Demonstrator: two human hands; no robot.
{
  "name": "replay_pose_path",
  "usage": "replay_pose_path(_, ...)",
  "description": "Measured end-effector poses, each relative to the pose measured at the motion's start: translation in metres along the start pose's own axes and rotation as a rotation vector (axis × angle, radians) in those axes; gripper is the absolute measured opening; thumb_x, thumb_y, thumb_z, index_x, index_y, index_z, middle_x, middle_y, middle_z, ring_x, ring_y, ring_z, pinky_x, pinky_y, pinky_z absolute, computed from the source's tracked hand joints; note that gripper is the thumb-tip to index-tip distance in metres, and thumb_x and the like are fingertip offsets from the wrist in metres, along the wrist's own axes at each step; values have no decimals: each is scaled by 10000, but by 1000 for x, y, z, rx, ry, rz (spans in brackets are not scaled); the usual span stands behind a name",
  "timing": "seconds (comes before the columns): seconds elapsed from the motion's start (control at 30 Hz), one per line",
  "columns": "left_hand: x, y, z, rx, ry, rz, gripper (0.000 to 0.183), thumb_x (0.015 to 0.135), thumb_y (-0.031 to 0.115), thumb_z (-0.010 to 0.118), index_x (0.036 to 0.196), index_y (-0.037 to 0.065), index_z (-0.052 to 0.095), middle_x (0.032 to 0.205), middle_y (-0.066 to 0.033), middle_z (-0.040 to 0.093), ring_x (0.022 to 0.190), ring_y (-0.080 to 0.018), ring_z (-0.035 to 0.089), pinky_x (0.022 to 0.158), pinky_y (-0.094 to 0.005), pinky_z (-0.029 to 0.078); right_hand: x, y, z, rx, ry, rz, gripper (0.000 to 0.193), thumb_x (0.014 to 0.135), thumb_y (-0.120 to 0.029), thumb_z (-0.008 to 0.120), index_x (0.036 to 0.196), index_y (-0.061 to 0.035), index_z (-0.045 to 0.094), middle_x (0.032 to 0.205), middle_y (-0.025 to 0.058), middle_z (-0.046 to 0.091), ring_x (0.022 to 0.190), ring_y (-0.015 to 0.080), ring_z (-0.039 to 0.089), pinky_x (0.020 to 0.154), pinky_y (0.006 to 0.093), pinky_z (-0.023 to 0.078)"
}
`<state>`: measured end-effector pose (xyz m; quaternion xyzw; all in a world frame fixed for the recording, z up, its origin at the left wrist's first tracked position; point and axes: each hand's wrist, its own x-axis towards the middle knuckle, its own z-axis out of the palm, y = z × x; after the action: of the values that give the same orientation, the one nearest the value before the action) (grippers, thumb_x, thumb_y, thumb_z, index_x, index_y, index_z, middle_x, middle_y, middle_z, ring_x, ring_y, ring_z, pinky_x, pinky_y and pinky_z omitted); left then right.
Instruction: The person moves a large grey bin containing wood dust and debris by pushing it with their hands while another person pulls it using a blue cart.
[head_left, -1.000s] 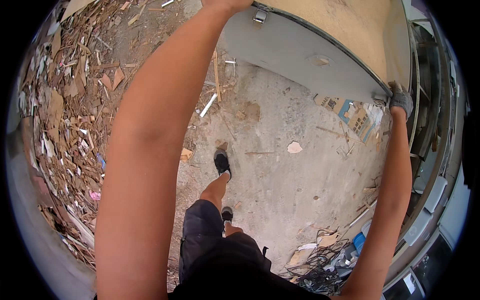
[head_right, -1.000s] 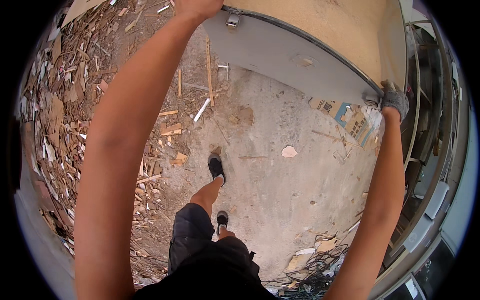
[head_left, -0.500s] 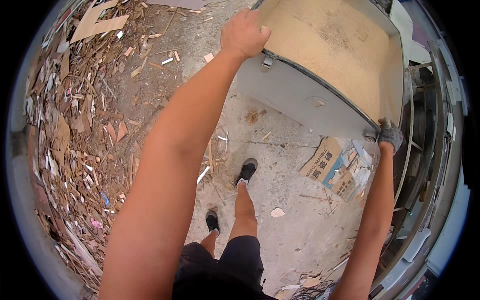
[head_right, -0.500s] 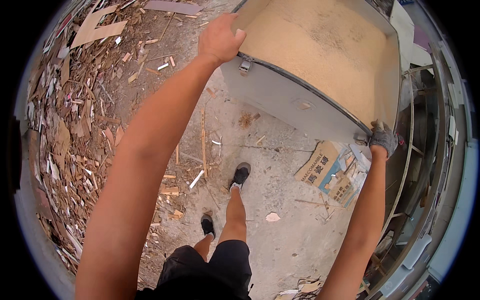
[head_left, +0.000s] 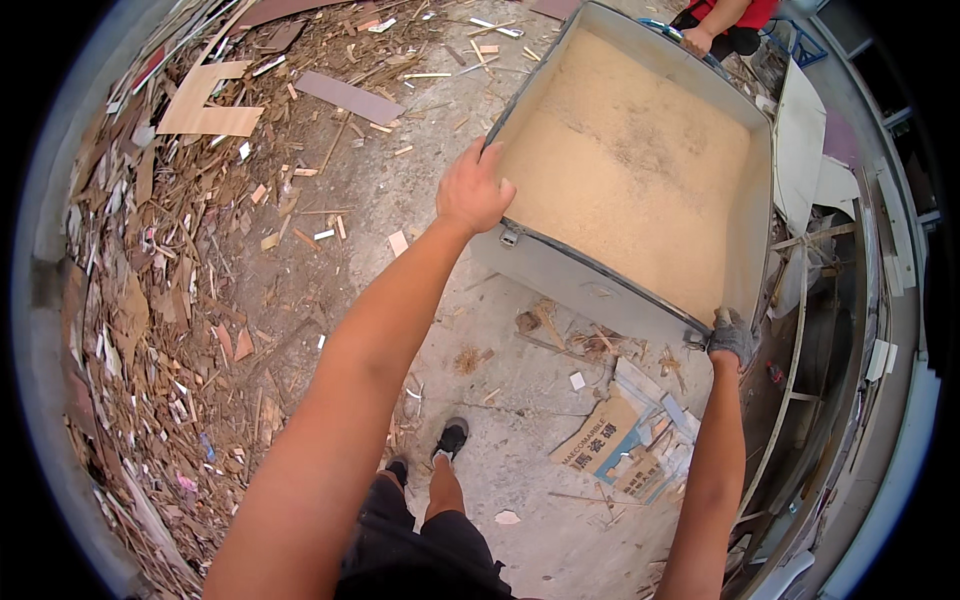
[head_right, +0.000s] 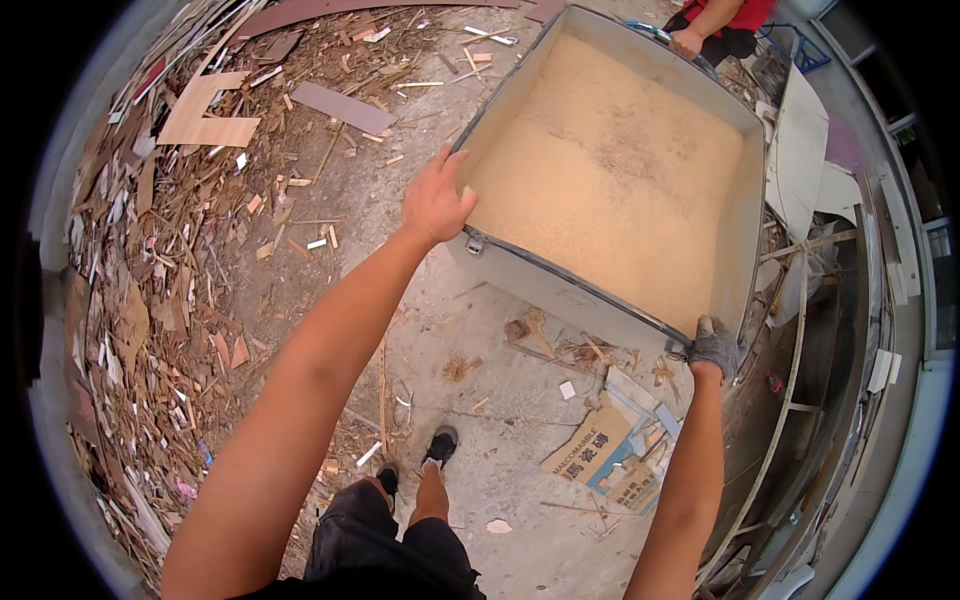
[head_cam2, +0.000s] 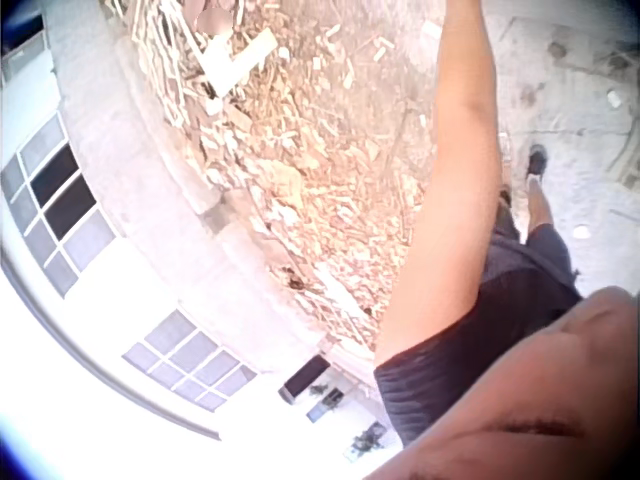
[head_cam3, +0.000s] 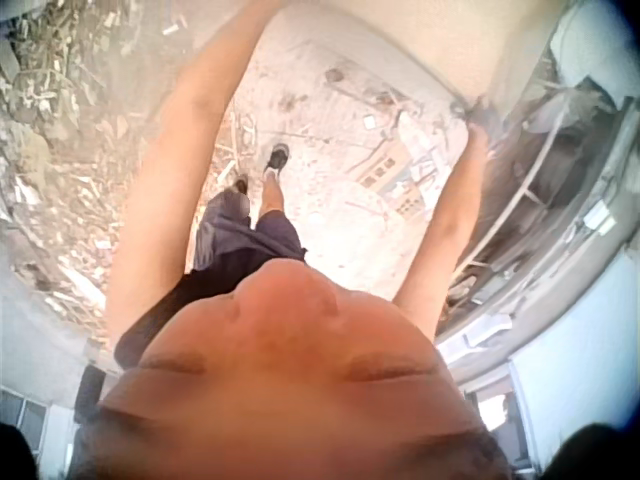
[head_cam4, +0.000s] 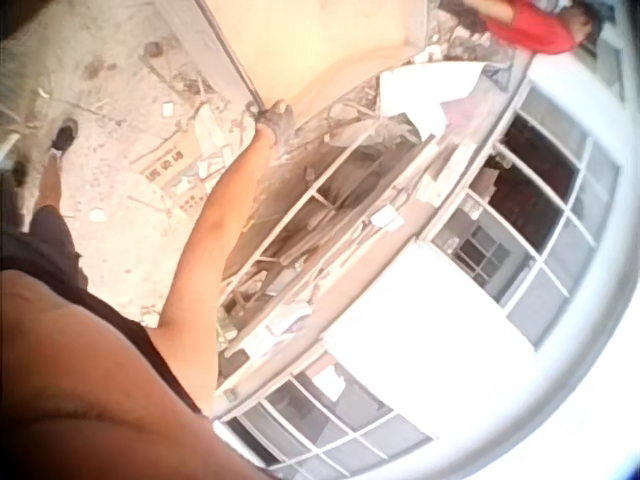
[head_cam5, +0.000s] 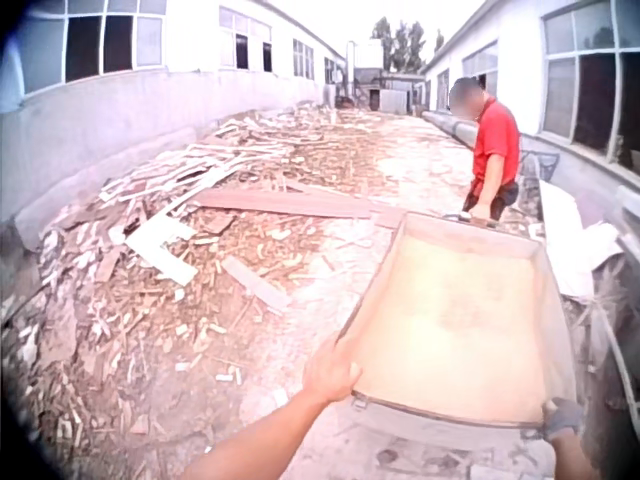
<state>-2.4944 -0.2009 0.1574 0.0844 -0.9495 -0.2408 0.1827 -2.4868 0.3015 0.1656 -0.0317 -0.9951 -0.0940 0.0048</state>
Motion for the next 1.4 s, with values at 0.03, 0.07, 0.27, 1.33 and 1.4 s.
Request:
replay_pose_path(0.03,12,-4,4,5,-9,5,567,786,275,578,1320,116,475,1406,-177,427,1228,-347,475,1021,-435,403,8,-2,3,-23,-29,6,359,917,-383,427,1091,-178,666,1128,69,661,1093,241,584,1016,437,317)
replay_pose_path(0.07,30,-5,10,3,-2,9,568,786,272,575,1322,111,472,1405,-177,431,1235,-345,469,1027,-432,399,24,-4,2,-50,-42,10,400,940,-407,382,1109,-174,659,1184,67,643,1148,250,560,1052,460,289)
replay_pose_path(0.27,124,-19,42,-32,21,30,573,785,265,571,1322,96,464,1373,-172,467,1239,-334,466,1030,-431,394,94,-37,12,-85,75,59,442,922,-452,396,1122,-162,662,1135,75,666,1106,256,578,1096,435,222)
replay_pose_path(1.33,586,50,229,-15,64,111,530,804,358,523,1277,119,541,1325,-130,535,1181,-310,530,981,-412,431,597,-14,5,-73,30,-19,431,721,-307,691,1130,-211,596,1151,19,635,1086,259,592,961,454,404)
replay_pose_path(1.4,612,78,238,35,36,101,512,810,364,509,1276,154,547,1290,-141,557,1168,-316,534,973,-405,431,630,-13,0,-247,30,-36,452,797,-408,608,1212,-233,564,1284,30,565,1187,246,537,1009,451,381)
